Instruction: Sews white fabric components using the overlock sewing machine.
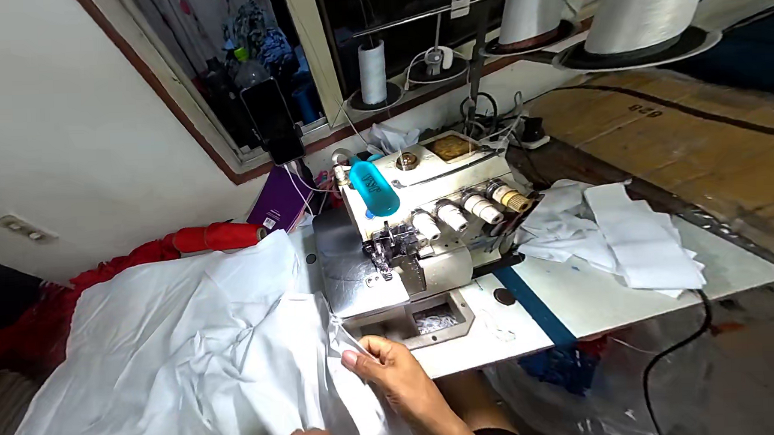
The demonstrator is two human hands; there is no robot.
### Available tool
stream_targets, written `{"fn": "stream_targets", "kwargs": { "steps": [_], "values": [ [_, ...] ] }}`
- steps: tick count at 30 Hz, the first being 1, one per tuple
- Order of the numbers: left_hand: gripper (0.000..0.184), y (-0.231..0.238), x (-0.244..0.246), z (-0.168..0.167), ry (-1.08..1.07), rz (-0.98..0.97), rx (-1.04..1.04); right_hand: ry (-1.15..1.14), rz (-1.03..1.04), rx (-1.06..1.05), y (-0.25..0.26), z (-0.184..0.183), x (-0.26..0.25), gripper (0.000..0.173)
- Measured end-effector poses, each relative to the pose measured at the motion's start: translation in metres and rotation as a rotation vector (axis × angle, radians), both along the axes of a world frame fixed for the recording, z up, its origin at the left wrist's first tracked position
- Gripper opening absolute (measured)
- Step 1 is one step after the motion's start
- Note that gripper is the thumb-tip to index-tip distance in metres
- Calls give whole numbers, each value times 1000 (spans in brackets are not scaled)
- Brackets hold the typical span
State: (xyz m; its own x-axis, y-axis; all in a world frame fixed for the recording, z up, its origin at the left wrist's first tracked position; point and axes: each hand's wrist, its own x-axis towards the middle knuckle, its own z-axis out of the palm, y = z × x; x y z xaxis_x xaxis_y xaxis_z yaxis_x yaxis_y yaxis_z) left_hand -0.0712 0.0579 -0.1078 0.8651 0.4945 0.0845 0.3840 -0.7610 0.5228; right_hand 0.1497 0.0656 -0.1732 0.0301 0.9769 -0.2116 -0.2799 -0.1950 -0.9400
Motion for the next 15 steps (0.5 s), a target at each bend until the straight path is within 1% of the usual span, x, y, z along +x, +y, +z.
{"fn": "stream_targets", "kwargs": {
  "steps": [1, 2, 3, 4, 5, 6, 8, 11, 13, 15],
  "values": [
    [61, 5, -1, -1, -82, 119, -72, -51, -31, 44, -3, 2, 1, 26],
    [50, 9, 9, -2, -165, 305, -81, -104, -61, 92, -7, 6, -1, 27],
    [45, 14, 24, -7, -227, 481, -49, -172, -95, 149, -11, 12, -4, 28],
    [48, 21, 42, -15, -267, 606, 3, -271, -146, 215, -15, 17, -9, 30],
    [52, 26, 58, -22, -295, 676, 39, -395, -222, 291, -18, 19, -14, 32],
    [52, 28, 69, -27, -316, 708, 74, -504, -298, 364, -19, 18, -15, 34],
    [46, 30, 81, -29, -297, 710, 199, -635, -411, 487, -18, 14, -6, 30],
    [39, 30, 83, -30, -231, 709, 374, -724, -485, 633, -18, 15, 7, 26],
    [32, 30, 83, -33, -208, 724, 415, -775, -523, 732, -16, 18, 11, 27],
    [26, 33, 73, -33, -210, 740, 438, -808, -549, 797, -15, 21, 15, 23]
  ]
}}
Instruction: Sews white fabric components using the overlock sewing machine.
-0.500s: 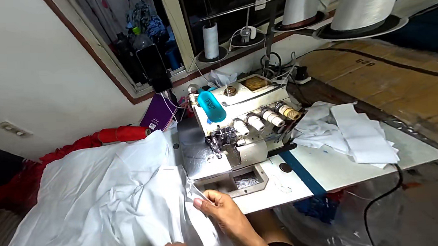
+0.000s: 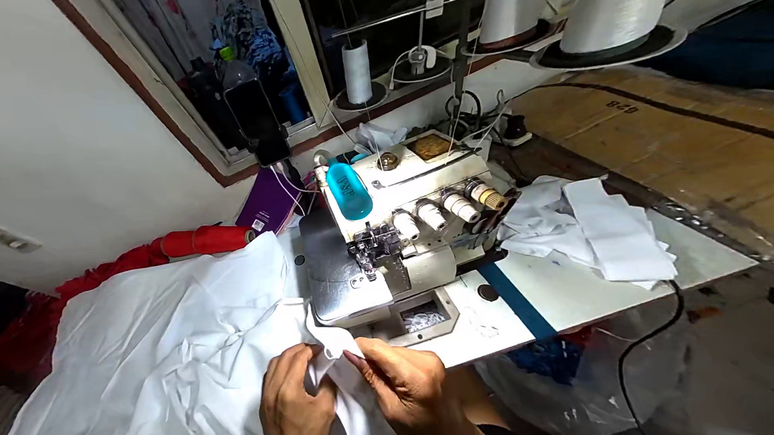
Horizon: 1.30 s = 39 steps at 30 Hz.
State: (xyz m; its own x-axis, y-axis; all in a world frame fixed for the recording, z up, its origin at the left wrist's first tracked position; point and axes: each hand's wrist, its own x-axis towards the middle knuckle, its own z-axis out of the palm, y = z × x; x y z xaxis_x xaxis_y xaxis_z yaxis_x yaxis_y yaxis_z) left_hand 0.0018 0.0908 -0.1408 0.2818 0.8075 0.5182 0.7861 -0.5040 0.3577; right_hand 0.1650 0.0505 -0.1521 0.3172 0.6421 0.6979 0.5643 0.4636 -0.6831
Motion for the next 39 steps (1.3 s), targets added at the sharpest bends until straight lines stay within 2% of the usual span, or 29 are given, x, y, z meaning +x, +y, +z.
{"fn": "stream_targets", "kwargs": {
  "steps": [3, 5, 7, 9, 10, 12, 14, 16, 18, 20, 23, 25, 27, 29, 32, 35, 38, 39],
  "values": [
    [24, 7, -32, 28, -84, -95, -12, -7, -67, 10, 0, 0, 14, 19],
    [13, 10, -41, 69, -111, -177, -89, 95, -35, -39, 2, -4, 20, 18],
    [10, 18, -25, 121, 15, -274, -194, 320, 138, -156, -1, -5, 18, 16],
    [18, 51, -1, 140, 204, -351, -135, 582, 305, -363, -8, -2, 17, 14],
    [23, 73, 12, 136, 270, -360, -120, 688, 333, -484, -12, -1, 18, 14],
    [24, 112, 37, 115, 352, -341, -249, 812, 312, -665, -18, -8, 22, 15],
    [25, 132, 61, 89, 373, -289, -401, 853, 278, -726, -21, -15, 27, 17],
    [21, 136, 85, 68, 303, -145, -415, 860, 238, -698, -17, -14, 32, 18],
    [21, 136, 104, 57, 197, -37, -337, 849, 175, -633, -7, -7, 35, 18],
    [23, 139, 113, 51, 158, -52, -217, 815, 124, -588, 2, -2, 35, 16],
    [21, 134, 119, 58, 217, -111, -201, 707, 167, -588, -2, -2, 45, 19],
    [31, 126, 115, 58, 274, -111, -200, 619, 191, -614, -13, -5, 68, 25],
    [44, 117, 111, 47, 338, -84, -126, 506, 15, -638, -26, -9, 106, 28],
    [40, 108, 111, 30, 351, -53, -10, 306, -321, -643, -36, -18, 156, 28],
    [38, 106, 114, 24, 321, -50, 6, 97, -745, -630, -43, -18, 227, 31],
    [40, 110, 114, 22, 286, -54, 37, 33, -877, -620, -29, -10, 279, 39],
    [43, 111, 116, 21, 258, -46, 49, 72, -886, -807, -4, -5, 318, 53],
    [43, 112, 116, 21, 257, -28, 42, 88, -869, -852, 3, -4, 327, 52]
  ]
}}
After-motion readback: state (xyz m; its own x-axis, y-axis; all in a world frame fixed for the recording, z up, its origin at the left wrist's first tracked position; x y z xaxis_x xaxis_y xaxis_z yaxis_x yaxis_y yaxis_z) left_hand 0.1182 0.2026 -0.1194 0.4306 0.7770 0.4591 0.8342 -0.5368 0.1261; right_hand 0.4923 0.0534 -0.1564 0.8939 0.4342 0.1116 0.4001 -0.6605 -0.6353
